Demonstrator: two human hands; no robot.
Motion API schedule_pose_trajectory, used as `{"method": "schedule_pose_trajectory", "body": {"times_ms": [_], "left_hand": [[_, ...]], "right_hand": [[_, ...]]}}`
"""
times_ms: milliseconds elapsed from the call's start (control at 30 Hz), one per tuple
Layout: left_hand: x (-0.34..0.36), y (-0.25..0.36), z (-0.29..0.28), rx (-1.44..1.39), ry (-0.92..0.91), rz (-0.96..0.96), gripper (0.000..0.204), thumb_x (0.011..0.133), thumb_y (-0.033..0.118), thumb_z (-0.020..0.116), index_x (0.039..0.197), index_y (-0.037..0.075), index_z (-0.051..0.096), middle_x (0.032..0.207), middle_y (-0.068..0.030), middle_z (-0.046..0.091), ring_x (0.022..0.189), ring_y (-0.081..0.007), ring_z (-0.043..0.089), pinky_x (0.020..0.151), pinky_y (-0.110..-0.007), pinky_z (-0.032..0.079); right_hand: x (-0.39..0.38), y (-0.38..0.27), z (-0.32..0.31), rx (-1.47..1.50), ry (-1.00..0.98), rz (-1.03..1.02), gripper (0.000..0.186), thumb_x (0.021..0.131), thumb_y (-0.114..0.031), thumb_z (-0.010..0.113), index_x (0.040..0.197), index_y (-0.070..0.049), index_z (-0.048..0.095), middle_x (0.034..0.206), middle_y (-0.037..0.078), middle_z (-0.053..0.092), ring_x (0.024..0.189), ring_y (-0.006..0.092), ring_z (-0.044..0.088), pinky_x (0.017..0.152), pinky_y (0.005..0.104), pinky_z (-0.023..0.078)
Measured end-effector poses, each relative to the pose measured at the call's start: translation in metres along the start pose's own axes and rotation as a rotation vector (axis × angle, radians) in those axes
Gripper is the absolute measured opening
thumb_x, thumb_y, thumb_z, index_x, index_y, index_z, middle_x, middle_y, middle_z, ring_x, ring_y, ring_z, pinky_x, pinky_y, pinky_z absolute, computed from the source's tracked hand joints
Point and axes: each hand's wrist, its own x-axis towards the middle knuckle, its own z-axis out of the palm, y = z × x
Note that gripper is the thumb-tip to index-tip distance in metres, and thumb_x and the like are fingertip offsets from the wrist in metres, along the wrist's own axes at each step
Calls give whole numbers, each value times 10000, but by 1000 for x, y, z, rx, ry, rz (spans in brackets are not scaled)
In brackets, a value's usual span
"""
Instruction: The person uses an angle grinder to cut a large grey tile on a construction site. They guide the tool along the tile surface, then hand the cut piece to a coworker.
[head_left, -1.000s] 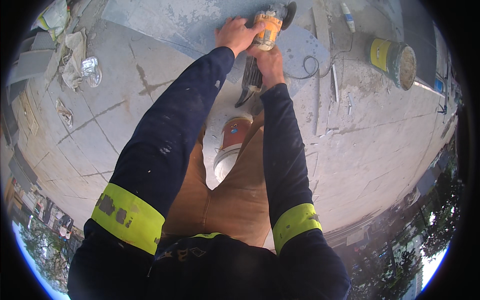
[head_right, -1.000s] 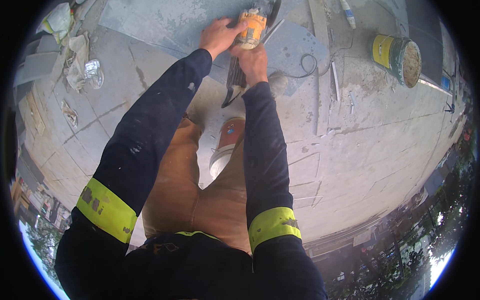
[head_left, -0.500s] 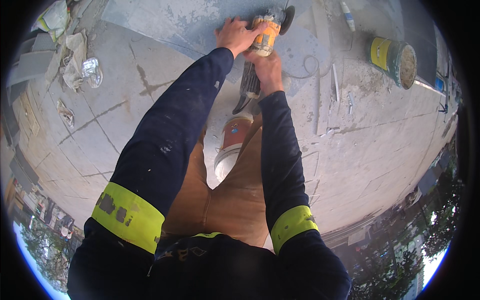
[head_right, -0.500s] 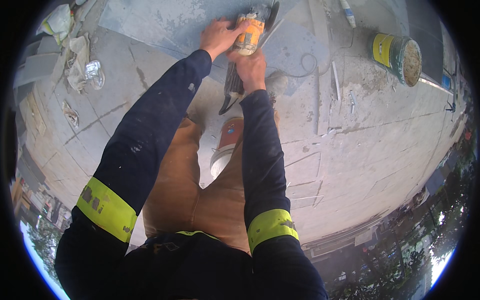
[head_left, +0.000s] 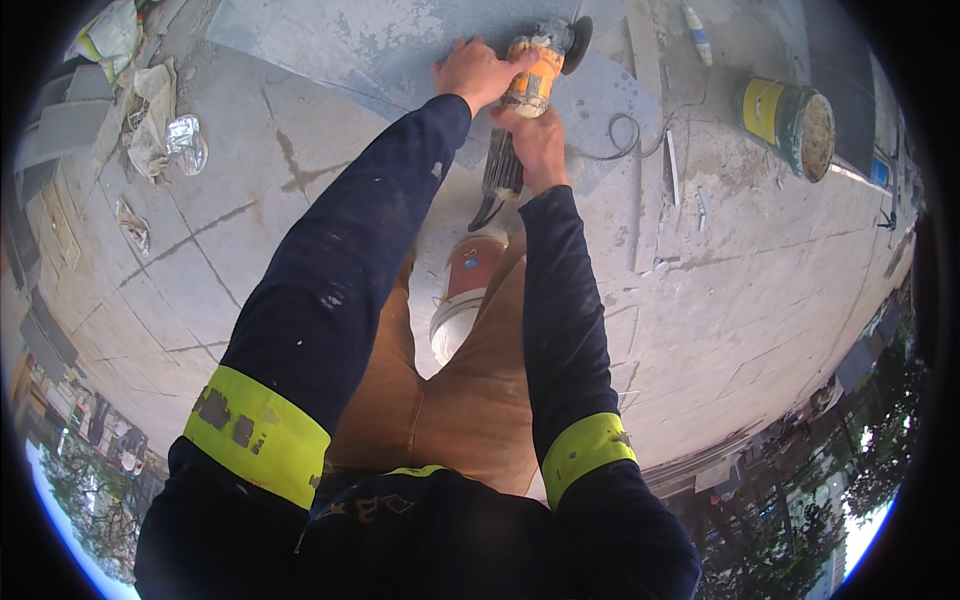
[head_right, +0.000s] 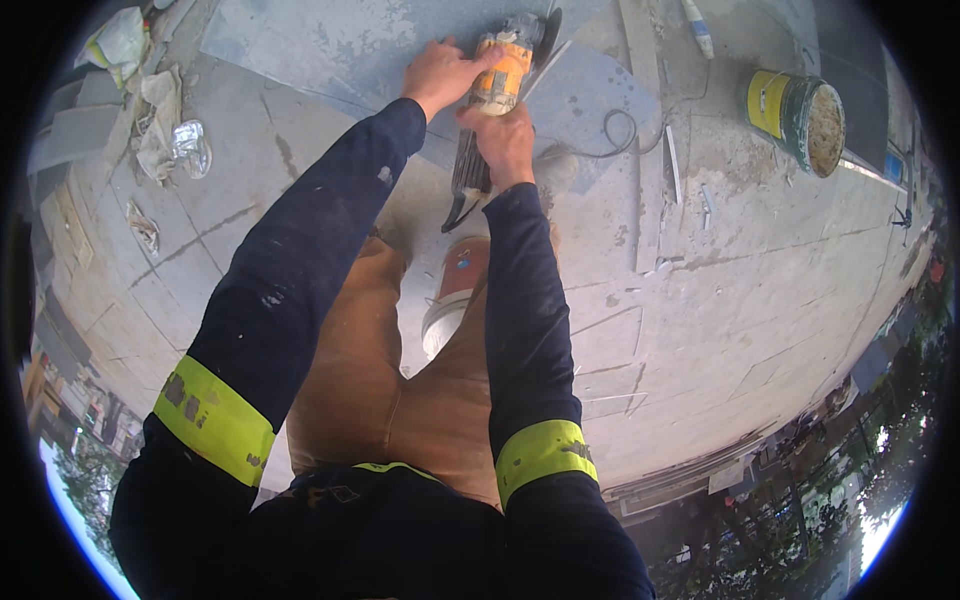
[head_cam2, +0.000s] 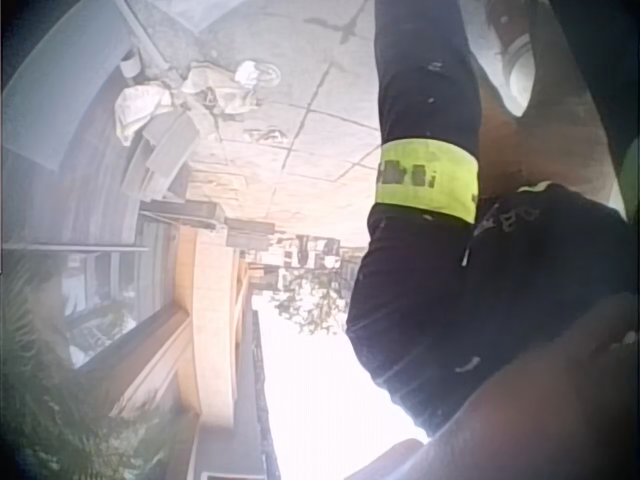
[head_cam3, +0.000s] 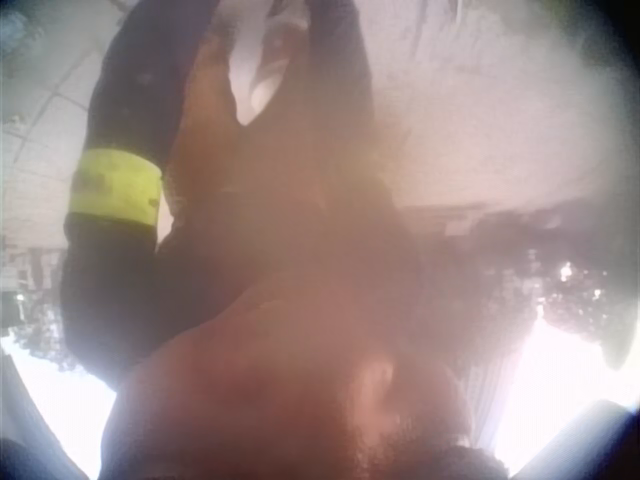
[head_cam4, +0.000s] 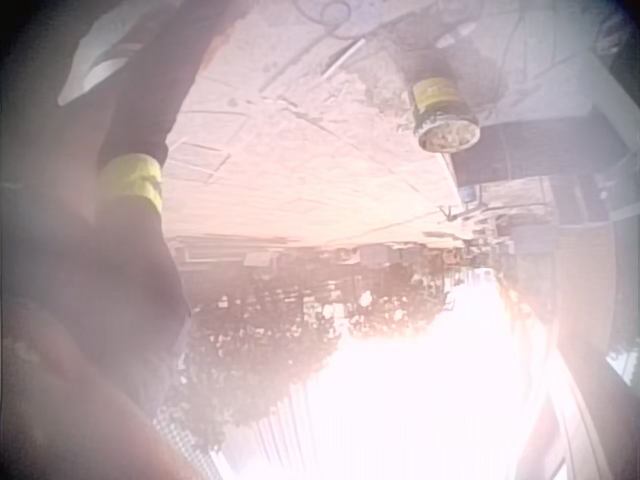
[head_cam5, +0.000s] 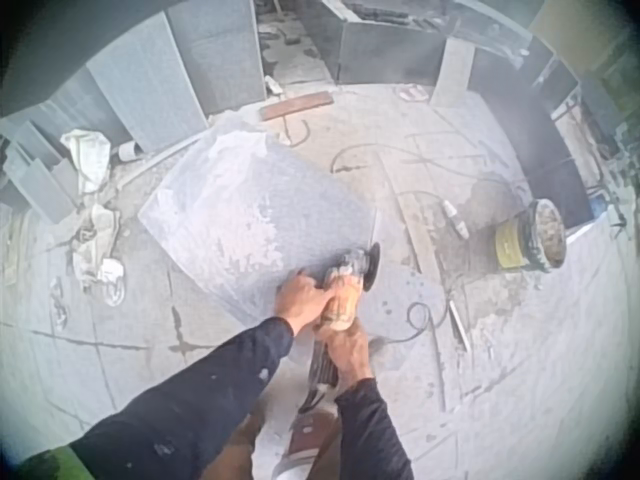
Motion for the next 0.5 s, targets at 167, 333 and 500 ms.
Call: {"method": "schedule_pose_trajectory", "body": {"times_ms": [167,333,500], "left_hand": [[1,9,-1,-19,47,-58,863,815,783,548,971,-51,706,1070,-190,664,1123,-317,549,983,-594,343],[7,12,8,54,214,-35,865,799,809,538,744,-34,725,710,-166,689,708,-331,683,708,-452,507],[11,-4,15,74,184,61,884,829,795,513,809,-61,734,888,-246,691,828,-351,679,806,-490,502]], "right_hand": [[6,-5,1,30,-28,-54,366,730,-92,745,1051,23,612,893,64,657,734,167,628,650,316,500],[8,-13,0,86,-38,-22,408,692,-132,774,1038,33,636,905,88,683,767,184,652,696,330,508],[3,-9,0,-10,-11,-7,432,670,-173,792,1022,35,652,914,109,700,794,204,673,723,335,518]]}}
